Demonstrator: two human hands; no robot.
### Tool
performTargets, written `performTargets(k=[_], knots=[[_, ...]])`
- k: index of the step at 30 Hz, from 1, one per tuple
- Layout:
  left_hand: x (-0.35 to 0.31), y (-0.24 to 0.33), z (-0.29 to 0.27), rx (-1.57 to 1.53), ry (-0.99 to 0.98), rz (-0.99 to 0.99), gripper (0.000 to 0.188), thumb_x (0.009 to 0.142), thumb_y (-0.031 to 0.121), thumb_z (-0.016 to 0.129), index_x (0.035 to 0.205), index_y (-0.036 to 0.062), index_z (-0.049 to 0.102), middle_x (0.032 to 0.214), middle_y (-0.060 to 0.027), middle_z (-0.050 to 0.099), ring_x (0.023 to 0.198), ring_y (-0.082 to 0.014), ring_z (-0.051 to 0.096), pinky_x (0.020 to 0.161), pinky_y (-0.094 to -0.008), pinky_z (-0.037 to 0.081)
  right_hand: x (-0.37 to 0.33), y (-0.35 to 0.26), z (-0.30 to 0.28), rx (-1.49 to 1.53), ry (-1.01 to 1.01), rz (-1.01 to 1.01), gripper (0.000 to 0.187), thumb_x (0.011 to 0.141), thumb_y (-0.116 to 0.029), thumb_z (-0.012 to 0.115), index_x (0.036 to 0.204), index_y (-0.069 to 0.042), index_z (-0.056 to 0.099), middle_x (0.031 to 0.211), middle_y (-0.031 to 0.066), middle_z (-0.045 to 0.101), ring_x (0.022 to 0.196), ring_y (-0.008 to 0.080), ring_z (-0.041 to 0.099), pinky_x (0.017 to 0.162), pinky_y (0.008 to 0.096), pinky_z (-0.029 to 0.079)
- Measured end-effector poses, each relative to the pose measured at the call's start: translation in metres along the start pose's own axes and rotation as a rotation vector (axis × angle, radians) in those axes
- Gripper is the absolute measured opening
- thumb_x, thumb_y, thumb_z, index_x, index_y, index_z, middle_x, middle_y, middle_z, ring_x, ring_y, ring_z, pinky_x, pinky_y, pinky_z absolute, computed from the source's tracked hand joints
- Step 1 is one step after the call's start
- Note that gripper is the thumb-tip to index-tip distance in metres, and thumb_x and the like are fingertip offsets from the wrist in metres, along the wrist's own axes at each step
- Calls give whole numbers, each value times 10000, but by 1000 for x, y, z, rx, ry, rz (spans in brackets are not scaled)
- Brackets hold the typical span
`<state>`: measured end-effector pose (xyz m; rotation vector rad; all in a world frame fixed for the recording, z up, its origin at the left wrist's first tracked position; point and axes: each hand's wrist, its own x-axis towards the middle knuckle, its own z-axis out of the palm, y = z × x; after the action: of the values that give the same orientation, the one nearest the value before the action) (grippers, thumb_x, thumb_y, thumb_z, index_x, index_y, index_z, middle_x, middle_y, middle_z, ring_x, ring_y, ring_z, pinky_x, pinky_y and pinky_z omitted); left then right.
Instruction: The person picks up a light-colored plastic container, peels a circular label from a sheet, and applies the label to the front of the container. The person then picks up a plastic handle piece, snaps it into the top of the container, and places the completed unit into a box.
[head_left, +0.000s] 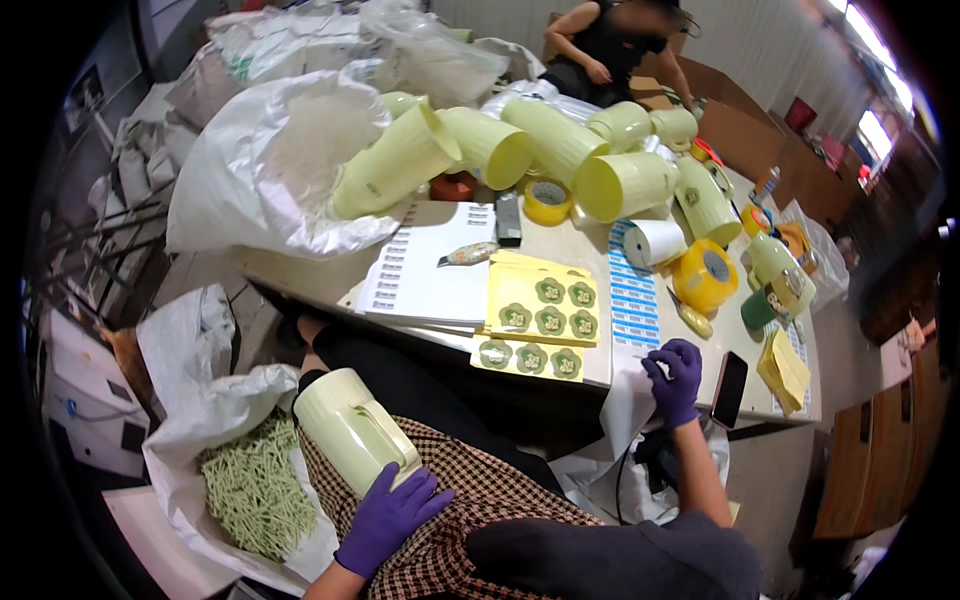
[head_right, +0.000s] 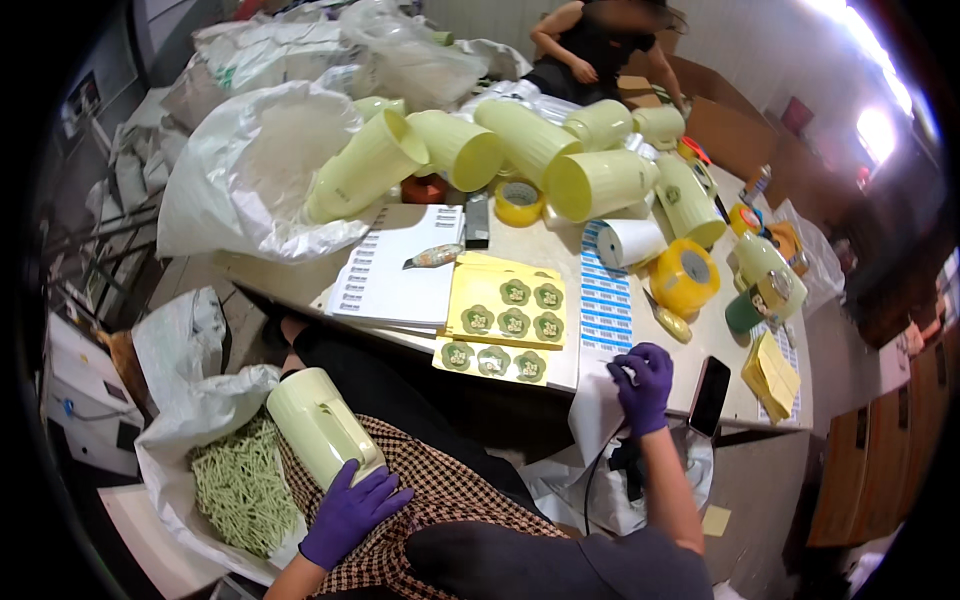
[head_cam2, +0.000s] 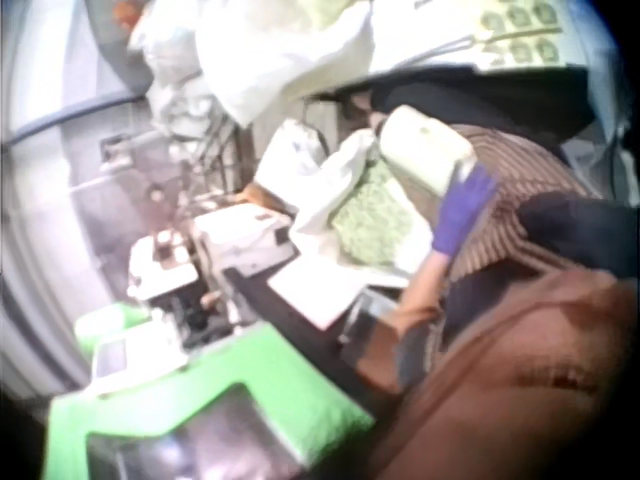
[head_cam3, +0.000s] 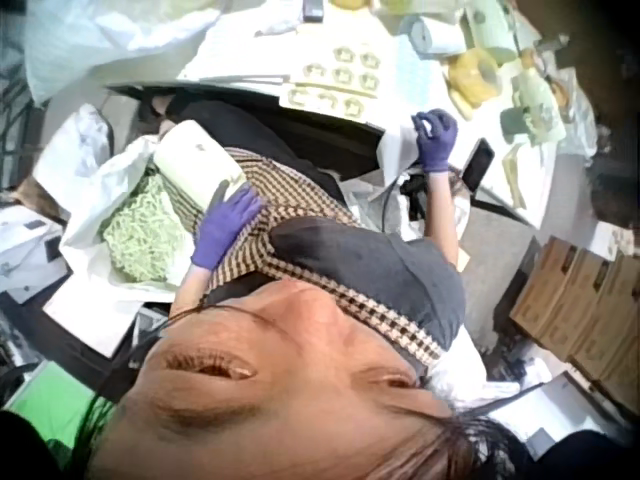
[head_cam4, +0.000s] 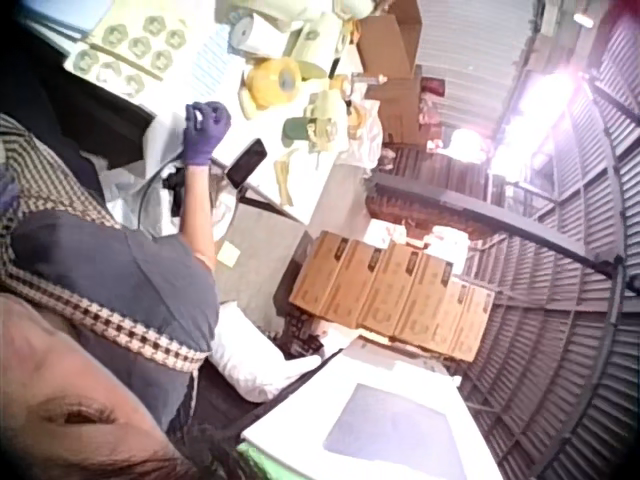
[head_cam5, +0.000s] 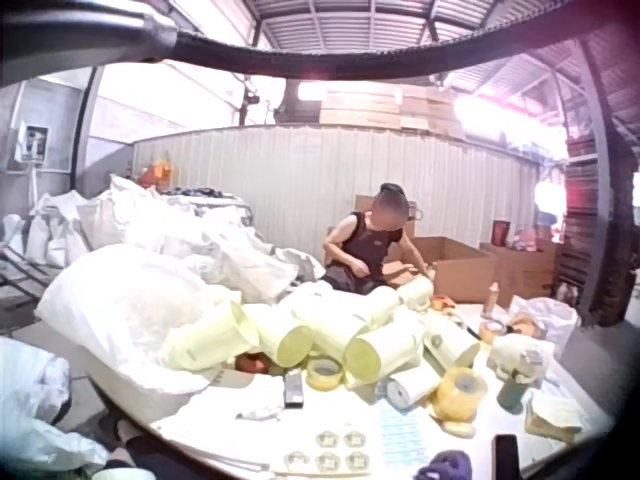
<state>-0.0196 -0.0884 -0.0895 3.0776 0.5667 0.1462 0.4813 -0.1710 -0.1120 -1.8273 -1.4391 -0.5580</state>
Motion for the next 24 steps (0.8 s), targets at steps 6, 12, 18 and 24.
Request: performTargets(k=[6, 12, 18, 24], knots=[[-9, -5, 30, -7, 107, 5, 417, 952, 180, 531, 1349, 283, 606, 1230, -2, 645, 1225, -174, 609, 1068, -452, 467, 64, -196, 83, 814, -367, 194, 43, 881, -32, 685, 895, -2, 659, 875, 100, 616, 836, 238, 609, 783, 333, 497], [-28, -6, 30, -33, 201, -2, 548, 928, 125, 569, 1462, 246, 553, 1317, 14, 651, 1273, -155, 612, 1129, -406, 462, 78, -337, 197, 1098, -973, -15, 154, 954, -143, 674, 942, 10, 676, 881, 104, 620, 819, 219, 603, 771, 333, 490], [-39, 1, 38, 67, 298, -113, 627, 921, 93, 598, 1499, 316, 498, 1395, 50, 631, 1292, -108, 603, 1176, -355, 434, 77, -359, 245, 1107, -1287, 86, 189, 1009, -178, 629, 926, -10, 655, 825, 51, 592, 739, 143, 548, 688, 310, 467], [-44, -2, 42, 137, 216, -66, 646, 953, 120, 571, 1547, 314, 407, 1475, 46, 566, 1370, -118, 535, 1211, -396, 388, 77, -358, 240, 1176, -1389, 288, 209, 1037, -198, 618, 894, -48, 642, 728, -51, 517, 663, 48, 436, 584, 241, 380]])
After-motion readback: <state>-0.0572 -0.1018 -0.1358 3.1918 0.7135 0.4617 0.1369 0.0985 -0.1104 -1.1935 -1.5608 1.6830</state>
